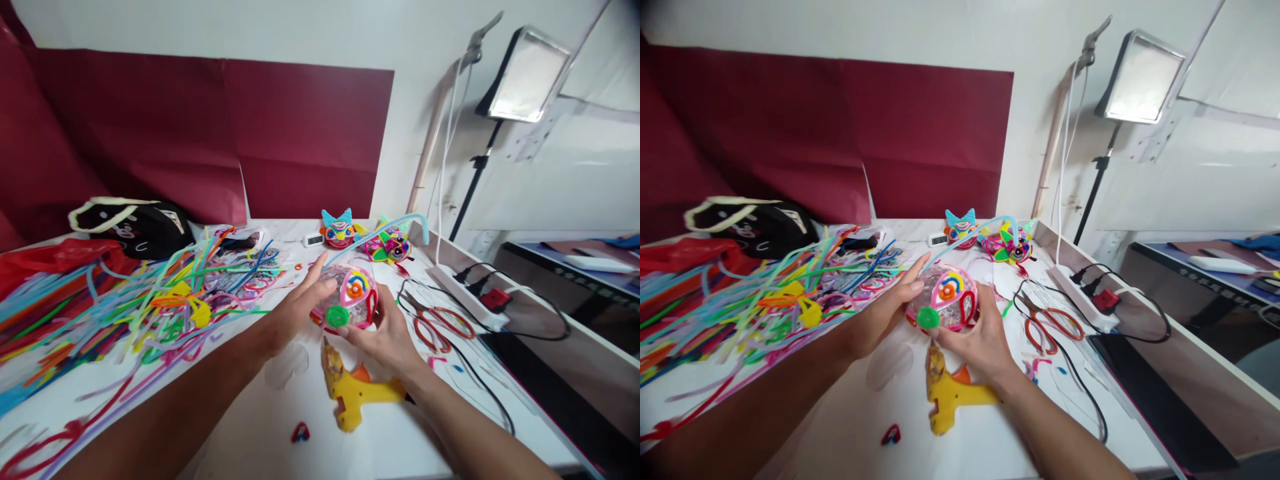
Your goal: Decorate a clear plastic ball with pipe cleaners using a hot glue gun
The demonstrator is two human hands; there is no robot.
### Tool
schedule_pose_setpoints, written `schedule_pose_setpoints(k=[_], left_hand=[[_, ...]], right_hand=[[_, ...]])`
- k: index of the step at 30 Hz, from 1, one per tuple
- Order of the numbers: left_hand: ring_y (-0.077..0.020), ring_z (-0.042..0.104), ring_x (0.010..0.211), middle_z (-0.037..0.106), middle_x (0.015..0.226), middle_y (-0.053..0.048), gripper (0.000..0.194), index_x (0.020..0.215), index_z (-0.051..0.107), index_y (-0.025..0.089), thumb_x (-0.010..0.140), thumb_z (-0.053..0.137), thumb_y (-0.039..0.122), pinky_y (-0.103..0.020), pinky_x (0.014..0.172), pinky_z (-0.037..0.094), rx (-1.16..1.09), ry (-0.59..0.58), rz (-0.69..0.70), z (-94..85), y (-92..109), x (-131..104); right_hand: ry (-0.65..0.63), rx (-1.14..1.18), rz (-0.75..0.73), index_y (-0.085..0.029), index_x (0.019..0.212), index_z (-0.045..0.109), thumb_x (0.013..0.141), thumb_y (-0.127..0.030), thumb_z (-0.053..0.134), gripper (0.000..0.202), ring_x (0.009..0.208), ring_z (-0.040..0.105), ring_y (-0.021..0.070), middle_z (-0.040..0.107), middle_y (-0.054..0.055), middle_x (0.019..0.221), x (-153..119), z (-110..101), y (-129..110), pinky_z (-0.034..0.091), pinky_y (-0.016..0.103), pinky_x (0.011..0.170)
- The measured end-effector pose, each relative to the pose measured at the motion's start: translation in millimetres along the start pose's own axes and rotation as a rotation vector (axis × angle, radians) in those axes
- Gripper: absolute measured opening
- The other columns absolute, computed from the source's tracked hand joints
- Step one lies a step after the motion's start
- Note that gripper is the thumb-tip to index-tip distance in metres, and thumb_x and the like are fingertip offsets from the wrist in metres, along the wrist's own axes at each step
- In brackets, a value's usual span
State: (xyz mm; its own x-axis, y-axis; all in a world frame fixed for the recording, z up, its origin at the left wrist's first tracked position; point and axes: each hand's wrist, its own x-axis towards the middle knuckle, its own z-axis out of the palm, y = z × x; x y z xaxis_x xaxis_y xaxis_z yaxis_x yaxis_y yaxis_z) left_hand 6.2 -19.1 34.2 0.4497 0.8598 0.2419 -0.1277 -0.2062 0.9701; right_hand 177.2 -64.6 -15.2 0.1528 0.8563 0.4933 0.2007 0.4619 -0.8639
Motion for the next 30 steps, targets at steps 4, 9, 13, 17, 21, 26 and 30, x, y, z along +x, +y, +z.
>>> schedule_pose_setpoints(k=[4,9,13,17,21,26,30], left_hand=[[-0.0322,0.041,0.141,0.054,0.146,-0.004,0.072,0.152,0.034,0.033,0.086,0.059,0.05,-0.053,0.115,0.034,-0.134,-0.033,-0.134,-1.2,5.8,-0.9],[-0.0317,0.055,0.128,0.062,0.137,-0.006,0.076,0.155,0.024,0.031,0.088,0.055,0.046,-0.052,0.112,0.034,-0.154,-0.035,-0.15,-3.1,13.9,-3.9],[-0.0325,0.056,0.124,0.064,0.13,-0.008,0.073,0.15,0.034,0.024,0.085,0.058,0.046,-0.051,0.109,0.036,-0.154,0.04,-0.118,-2.9,12.7,-4.6],[-0.034,0.05,0.129,0.059,0.134,-0.011,0.061,0.132,0.053,0.02,0.079,0.065,0.047,-0.047,0.107,0.039,-0.135,0.058,-0.076,0.0,6.4,-6.5],[-0.0322,0.053,0.125,0.058,0.133,-0.01,0.062,0.127,0.052,0.023,0.074,0.076,0.044,-0.044,0.103,0.042,-0.045,0.017,0.031,6.6,-4.6,-9.0],[-0.0277,0.059,0.116,0.061,0.126,-0.009,0.079,0.129,0.042,0.025,0.065,0.085,0.035,-0.037,0.096,0.047,-0.146,0.017,0.131,17.4,-22.7,-8.9],[-0.027,0.061,0.114,0.061,0.127,-0.009,0.084,0.132,0.036,0.026,0.065,0.086,0.034,-0.036,0.095,0.048,-0.17,0.062,0.109,22.7,-28.0,-10.9]], right_hand=[[0.012,0.053,0.056,-0.021,0.12,0.056,0.059,-0.039,0.086,0.07,0.107,0.063,0.028,0.066,0.009,0.116,2.5,-0.6,-3.6,0.05,0.042,0.094],[-0.01,0.192,0.136,-0.022,0.114,0.059,0.059,-0.039,0.087,0.064,0.102,0.064,0.027,0.069,0.007,0.112,3.9,-3.4,2.9,0.05,0.04,0.091],[-0.032,0.378,0.143,-0.023,0.116,0.061,0.065,-0.041,0.083,0.059,0.102,0.065,0.0261,0.07,0.006,0.111,5.0,-5.4,13.3,0.05,0.039,0.091],[-0.041,0.501,0.144,-0.024,0.119,0.062,0.067,-0.041,0.083,0.059,0.107,0.065,0.0268,0.071,0.006,0.114,5.3,-4.0,16.3,0.048,0.041,0.097],[-0.054,0.582,0.17,-0.026,0.12,0.062,0.067,-0.041,0.082,0.059,0.107,0.066,0.0281,0.072,0.006,0.114,4.3,-1.0,12.4,0.049,0.044,0.098],[-0.055,0.578,0.178,-0.026,0.122,0.06,0.067,-0.039,0.083,0.061,0.109,0.066,0.0281,0.072,0.006,0.116,1.8,0.9,8.6,0.049,0.043,0.099],[-0.067,0.547,0.182,-0.025,0.123,0.058,0.066,-0.041,0.083,0.064,0.107,0.067,0.0293,0.074,0.007,0.111,-0.4,1.4,9.7,0.051,0.045,0.098]])
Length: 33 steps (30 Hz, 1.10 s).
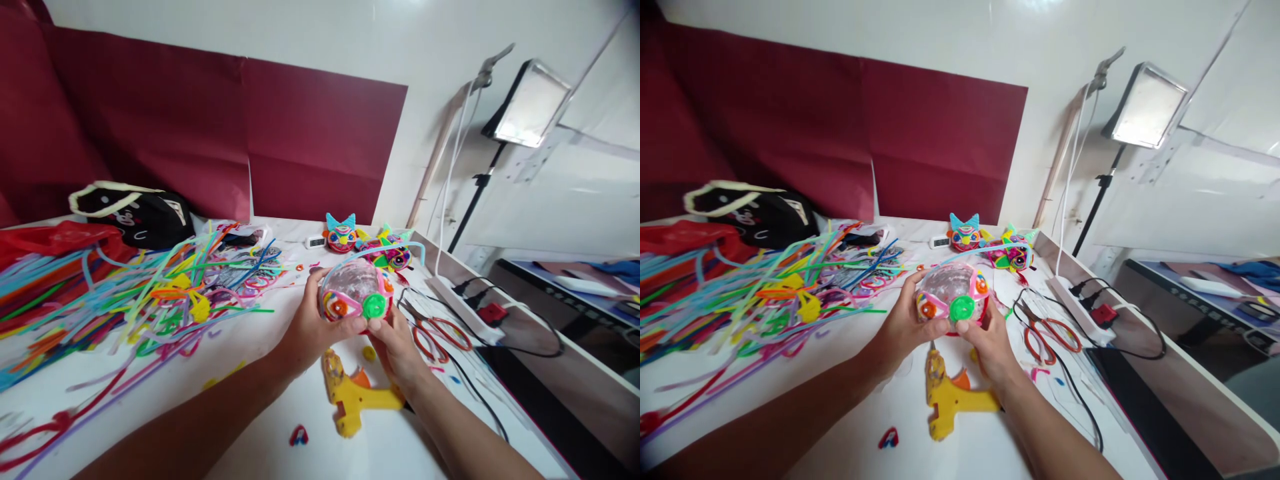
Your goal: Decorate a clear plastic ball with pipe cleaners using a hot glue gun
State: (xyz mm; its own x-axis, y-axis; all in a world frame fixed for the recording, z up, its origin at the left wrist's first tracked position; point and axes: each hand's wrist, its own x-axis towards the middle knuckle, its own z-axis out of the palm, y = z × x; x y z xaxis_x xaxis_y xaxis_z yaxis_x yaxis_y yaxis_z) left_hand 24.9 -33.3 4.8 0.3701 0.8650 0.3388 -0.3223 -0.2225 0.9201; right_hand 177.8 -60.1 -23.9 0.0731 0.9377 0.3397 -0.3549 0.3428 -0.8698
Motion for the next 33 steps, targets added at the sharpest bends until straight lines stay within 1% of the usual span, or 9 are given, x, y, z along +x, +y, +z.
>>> schedule_pose_setpoints(k=[8,15,20,23,26,28,29,31,33], left_hand=[[-0.0271,0.061,0.11,0.06,0.124,-0.008,0.094,0.132,0.035,0.026,0.055,0.089,0.032,-0.036,0.093,0.049,0.068,0.136,-0.056,4.2,5.7,-7.6],[-0.0252,0.06,0.109,0.057,0.123,-0.006,0.086,0.127,0.037,0.026,0.055,0.085,0.027,-0.034,0.091,0.05,0.155,0.182,0.041,2.2,4.2,-9.6],[-0.0243,0.06,0.108,0.056,0.122,-0.005,0.081,0.124,0.038,0.026,0.055,0.081,0.026,-0.033,0.09,0.051,0.19,0.157,0.132,-1.5,2.8,-8.8],[-0.0257,0.06,0.11,0.056,0.124,-0.006,0.083,0.124,0.037,0.027,0.054,0.082,0.026,-0.035,0.09,0.051,0.177,0.133,0.167,-5.2,1.1,-6.9],[-0.0286,0.059,0.113,0.056,0.124,-0.007,0.086,0.124,0.037,0.026,0.052,0.083,0.03,-0.038,0.093,0.05,0.191,0.144,0.194,-8.0,2.4,-4.2],[-0.0298,0.058,0.114,0.055,0.125,-0.008,0.087,0.124,0.037,0.026,0.05,0.083,0.029,-0.04,0.096,0.048,0.234,0.154,0.22,-9.5,4.8,-2.4],[-0.0301,0.058,0.114,0.054,0.124,-0.008,0.087,0.123,0.037,0.026,0.05,0.083,0.029,-0.041,0.096,0.048,0.258,0.153,0.234,-10.4,6.0,-1.7],[-0.0304,0.058,0.113,0.054,0.123,-0.009,0.087,0.123,0.037,0.026,0.049,0.083,0.029,-0.041,0.095,0.049,0.305,0.146,0.262,-12.7,7.8,-0.8],[-0.0307,0.059,0.111,0.054,0.121,-0.009,0.088,0.124,0.038,0.026,0.049,0.084,0.03,-0.041,0.093,0.05,0.365,0.143,0.297,-15.5,8.2,-0.4]], right_hand=[[-0.001,-0.102,-0.039,-0.025,0.122,0.058,0.064,-0.045,0.084,0.067,0.11,0.066,0.0302,0.071,0.008,0.118,-2.6,3.7,5.8,0.051,0.046,0.098],[-0.08,-0.064,0.003,-0.026,0.128,0.055,0.062,-0.046,0.085,0.075,0.105,0.069,0.0303,0.072,0.009,0.115,-5.8,10.5,3.3,0.056,0.044,0.09],[-0.071,-0.141,0.003,-0.026,0.126,0.055,0.061,-0.051,0.085,0.075,0.094,0.071,0.029,0.074,0.009,0.108,-7.9,11.1,3.8,0.058,0.041,0.081],[-0.134,-0.137,0.009,-0.027,0.129,0.053,0.06,-0.057,0.085,0.083,0.104,0.068,0.0308,0.071,0.01,0.115,-7.7,11.1,-2.7,0.056,0.043,0.086],[-0.204,-0.187,-0.072,-0.027,0.132,0.053,0.058,-0.066,0.082,0.089,0.117,0.06,0.0327,0.063,0.01,0.129,-6.3,5.2,-12.7,0.051,0.046,0.096],[-0.134,-0.304,-0.168,-0.028,0.127,0.058,0.066,-0.063,0.078,0.073,0.111,0.062,0.03,0.062,0.009,0.126,-5.9,-1.9,-20.8,0.052,0.044,0.091],[-0.036,-0.398,-0.235,-0.028,0.122,0.062,0.075,-0.056,0.075,0.056,0.104,0.062,0.0271,0.063,0.008,0.12,-5.8,-5.7,-25.6,0.053,0.042,0.087],[0.203,-0.612,-0.458,-0.028,0.112,0.067,0.085,-0.039,0.07,0.029,0.097,0.061,0.0232,0.063,0.007,0.108,-4.9,-12.4,-37.2,0.051,0.039,0.082],[0.317,-0.796,-0.717,-0.028,0.111,0.068,0.085,-0.029,0.071,0.026,0.101,0.059,0.0244,0.062,0.007,0.106,-1.4,-17.3,-51.5,0.05,0.041,0.085]])
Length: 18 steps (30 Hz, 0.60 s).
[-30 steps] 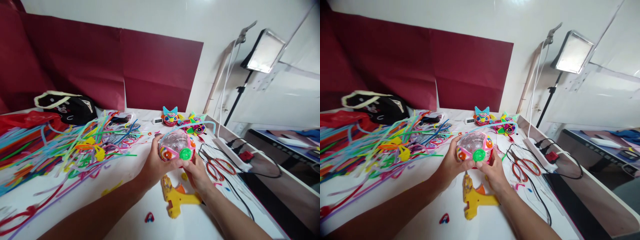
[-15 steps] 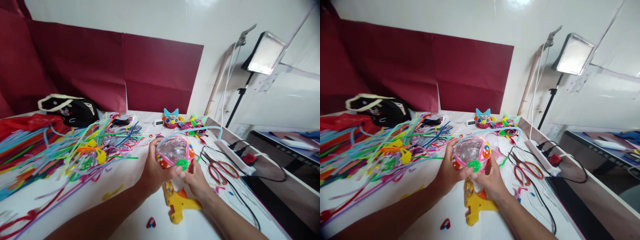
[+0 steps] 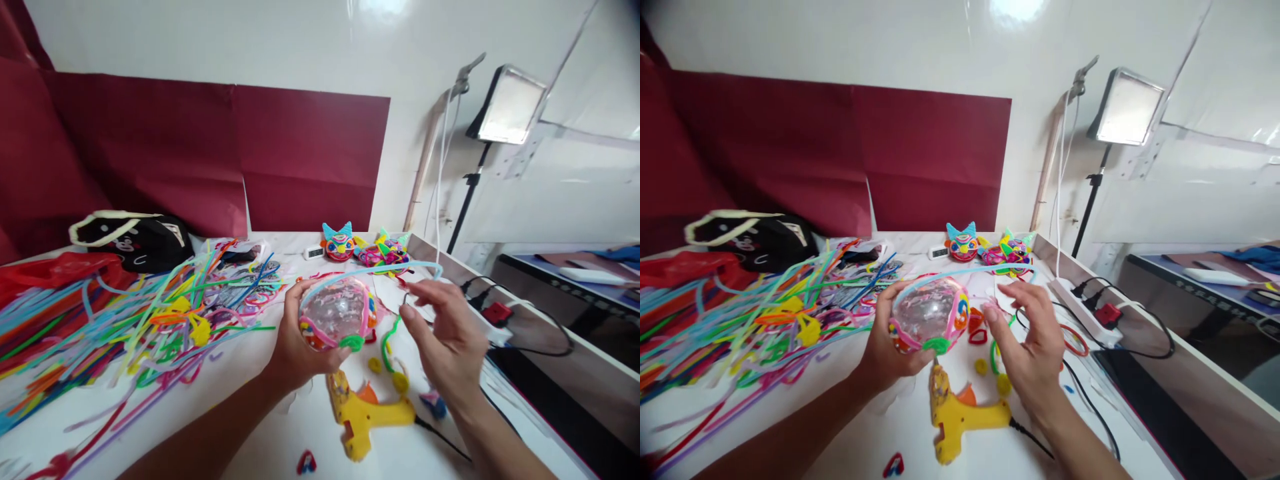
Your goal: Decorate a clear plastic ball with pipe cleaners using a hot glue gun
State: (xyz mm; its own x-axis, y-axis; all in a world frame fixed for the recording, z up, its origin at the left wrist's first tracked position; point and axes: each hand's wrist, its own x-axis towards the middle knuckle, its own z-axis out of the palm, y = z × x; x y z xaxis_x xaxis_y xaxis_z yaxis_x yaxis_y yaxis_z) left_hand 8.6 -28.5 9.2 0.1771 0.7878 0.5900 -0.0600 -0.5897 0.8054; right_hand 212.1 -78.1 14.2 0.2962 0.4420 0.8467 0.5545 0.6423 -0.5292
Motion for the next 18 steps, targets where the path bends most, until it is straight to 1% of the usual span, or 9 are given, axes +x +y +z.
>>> schedule_pose_setpoints(k=[1,2,4,6,8,9,12,14,18], left_hand=[[-0.031,0.058,0.111,0.054,0.121,-0.009,0.089,0.124,0.039,0.026,0.048,0.084,0.03,-0.041,0.092,0.05,0.034,0.0,0.025,-1.2,-0.6,0.2],[-0.0313,0.058,0.111,0.054,0.121,-0.009,0.09,0.125,0.039,0.025,0.047,0.085,0.029,-0.041,0.092,0.05,0.064,-0.002,0.058,-2.1,-1.3,0.2],[-0.0315,0.058,0.111,0.054,0.122,-0.01,0.09,0.125,0.039,0.025,0.048,0.085,0.028,-0.041,0.092,0.05,0.104,-0.009,0.126,-3.3,-2.2,0.3],[-0.0314,0.059,0.112,0.054,0.123,-0.01,0.089,0.126,0.039,0.025,0.05,0.084,0.028,-0.042,0.092,0.05,0.124,-0.021,0.181,-3.7,-2.6,0.0],[-0.0316,0.059,0.113,0.054,0.124,-0.011,0.088,0.126,0.038,0.025,0.052,0.084,0.029,-0.043,0.094,0.049,0.145,-0.032,0.222,-4.0,-3.2,-0.6],[-0.0322,0.058,0.114,0.053,0.124,-0.011,0.088,0.127,0.038,0.026,0.052,0.085,0.03,-0.044,0.095,0.048,0.157,-0.034,0.237,-4.2,-3.8,-1.1],[-0.0346,0.056,0.118,0.052,0.126,-0.011,0.09,0.128,0.039,0.027,0.051,0.086,0.032,-0.048,0.101,0.045,0.2,-0.022,0.281,-5.7,-7.7,-2.7],[-0.0358,0.053,0.122,0.051,0.128,-0.011,0.092,0.129,0.039,0.028,0.051,0.087,0.033,-0.051,0.105,0.041,0.244,-0.012,0.316,-7.4,-11.2,-3.0],[-0.0375,0.05,0.124,0.048,0.131,-0.011,0.098,0.135,0.038,0.029,0.051,0.087,0.038,-0.055,0.108,0.038,0.304,-0.015,0.424,-10.1,-16.9,-1.3]], right_hand=[[0.029,-0.064,-0.108,-0.029,0.115,0.067,0.084,-0.027,0.072,0.032,0.107,0.058,0.0263,0.062,0.008,0.111,7.5,-3.8,-1.0,0.049,0.043,0.089],[-0.003,-0.13,-0.186,-0.029,0.121,0.064,0.083,-0.026,0.072,0.038,0.115,0.056,0.0283,0.06,0.009,0.12,15.4,-6.8,-1.7,0.047,0.047,0.096],[-0.15,-0.254,-0.262,-0.028,0.132,0.056,0.085,-0.029,0.07,0.049,0.13,0.048,0.0313,0.053,0.012,0.137,30.6,-10.8,-1.5,0.038,0.052,0.109],[-0.266,-0.324,-0.313,-0.027,0.137,0.051,0.088,-0.032,0.067,0.052,0.136,0.043,0.0321,0.056,0.012,0.137,41.8,-12.6,1.1,0.032,0.054,0.112],[-0.307,-0.36,-0.326,-0.027,0.132,0.056,0.091,-0.033,0.064,0.042,0.125,0.054,0.0305,0.066,0.01,0.121,46.9,-13.3,4.2,0.032,0.055,0.11],[-0.311,-0.357,-0.315,-0.026,0.126,0.06,0.092,-0.032,0.062,0.034,0.113,0.06,0.0283,0.069,0.008,0.109,47.5,-13.7,5.1,0.037,0.052,0.106],[-0.299,-0.264,-0.256,-0.025,0.11,0.069,0.095,-0.029,0.058,0.019,0.079,0.062,0.0199,0.063,0.003,0.082,44.1,-15.6,3.8,0.049,0.037,0.077],[-0.281,-0.183,-0.242,-0.025,0.106,0.071,0.093,-0.025,0.059,0.018,0.072,0.059,0.0177,0.059,0.002,0.076,40.6,-17.6,0.3,0.046,0.031,0.064],[-0.247,-0.064,-0.282,-0.026,0.108,0.072,0.089,-0.017,0.063,0.022,0.069,0.057,0.0167,0.058,0.001,0.074,34.2,-21.3,-7.1,0.046,0.031,0.061]])
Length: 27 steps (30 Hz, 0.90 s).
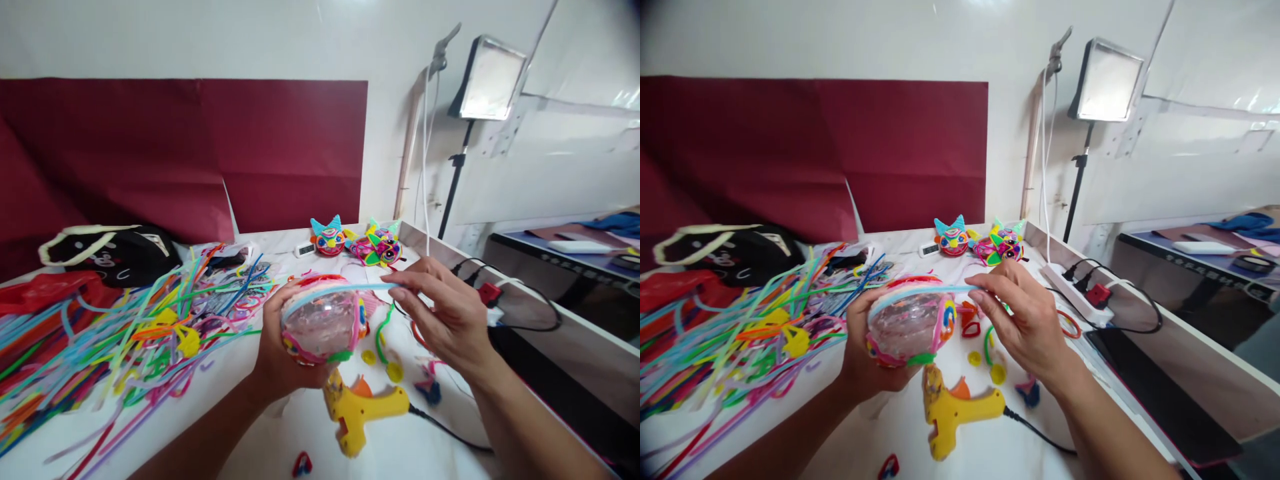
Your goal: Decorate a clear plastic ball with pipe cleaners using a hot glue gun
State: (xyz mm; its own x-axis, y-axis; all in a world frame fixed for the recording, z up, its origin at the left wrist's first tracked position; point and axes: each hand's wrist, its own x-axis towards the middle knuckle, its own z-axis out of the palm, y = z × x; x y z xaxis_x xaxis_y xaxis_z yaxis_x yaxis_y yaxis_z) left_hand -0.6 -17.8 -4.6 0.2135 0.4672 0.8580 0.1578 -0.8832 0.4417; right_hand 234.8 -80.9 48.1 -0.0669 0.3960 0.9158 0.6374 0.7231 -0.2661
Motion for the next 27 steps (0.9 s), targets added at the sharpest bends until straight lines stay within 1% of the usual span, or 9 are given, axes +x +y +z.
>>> schedule_pose_setpoints(k=[3,6,9,12,17,20,24,27], left_hand=[[-0.038,0.049,0.126,0.048,0.132,-0.011,0.098,0.136,0.037,0.029,0.052,0.087,0.037,-0.056,0.108,0.039,0.01,-0.002,0.003,-0.2,-1.7,-0.2],[-0.038,0.047,0.129,0.047,0.132,-0.012,0.098,0.135,0.037,0.03,0.052,0.088,0.034,-0.055,0.109,0.038,0.023,0.0,-0.014,0.1,-1.0,-0.8],[-0.0383,0.046,0.13,0.046,0.134,-0.012,0.102,0.136,0.036,0.031,0.05,0.09,0.032,-0.054,0.108,0.039,0.019,0.001,0.025,1.1,0.4,-0.3],[-0.0385,0.045,0.132,0.047,0.134,-0.011,0.102,0.136,0.036,0.034,0.049,0.09,0.03,-0.056,0.11,0.037,0.014,0.0,0.056,2.2,1.7,1.4],[-0.0395,0.045,0.133,0.05,0.133,-0.01,0.101,0.135,0.038,0.034,0.048,0.089,0.029,-0.059,0.111,0.035,0.015,0.006,0.083,3.1,1.9,2.1],[-0.039,0.047,0.132,0.052,0.133,-0.01,0.102,0.137,0.038,0.034,0.048,0.089,0.031,-0.059,0.111,0.035,0.028,0.004,0.108,4.0,0.7,2.3],[-0.0397,0.05,0.129,0.053,0.132,-0.013,0.109,0.139,0.039,0.028,0.043,0.09,0.031,-0.059,0.107,0.041,0.014,0.006,0.205,5.0,-2.8,3.9],[-0.0394,0.051,0.128,0.053,0.133,-0.015,0.113,0.141,0.039,0.024,0.042,0.091,0.032,-0.058,0.107,0.043,0.014,0.013,0.229,4.9,-5.1,3.9]], right_hand=[[0.004,0.041,0.013,-0.025,0.106,0.072,0.087,-0.014,0.065,0.023,0.067,0.056,0.0158,0.058,0.001,0.072,-3.3,-1.5,-5.0,0.045,0.03,0.059],[-0.009,0.067,0.01,-0.022,0.097,0.073,0.085,-0.014,0.068,0.016,0.064,0.055,0.0149,0.059,0.001,0.069,-5.8,-2.4,-8.0,0.043,0.03,0.057],[-0.032,0.072,-0.004,-0.021,0.086,0.072,0.084,-0.014,0.069,0.008,0.062,0.054,0.0143,0.059,0.001,0.067,-6.4,-2.7,-8.6,0.043,0.031,0.059],[-0.041,0.078,-0.005,-0.021,0.079,0.07,0.084,-0.015,0.068,0.008,0.061,0.052,0.0142,0.059,0.0,0.064,-5.7,-2.5,-7.5,0.042,0.032,0.061],[-0.046,0.116,0.04,-0.02,0.075,0.068,0.084,-0.014,0.067,0.011,0.059,0.051,0.0139,0.057,0.0,0.063,-6.3,-2.9,-2.5,0.04,0.031,0.059],[-0.041,0.146,0.076,-0.02,0.076,0.068,0.084,-0.014,0.068,0.01,0.059,0.051,0.0133,0.057,-0.001,0.062,-7.9,-3.3,1.2,0.04,0.03,0.057],[-0.047,0.168,0.102,-0.02,0.078,0.068,0.085,-0.014,0.068,0.009,0.06,0.051,0.013,0.057,-0.001,0.064,-9.6,-3.0,4.6,0.04,0.03,0.058],[-0.049,0.172,0.104,-0.019,0.077,0.067,0.085,-0.013,0.068,0.01,0.061,0.051,0.0128,0.056,-0.001,0.063,-10.3,-1.7,6.0,0.04,0.03,0.059]])
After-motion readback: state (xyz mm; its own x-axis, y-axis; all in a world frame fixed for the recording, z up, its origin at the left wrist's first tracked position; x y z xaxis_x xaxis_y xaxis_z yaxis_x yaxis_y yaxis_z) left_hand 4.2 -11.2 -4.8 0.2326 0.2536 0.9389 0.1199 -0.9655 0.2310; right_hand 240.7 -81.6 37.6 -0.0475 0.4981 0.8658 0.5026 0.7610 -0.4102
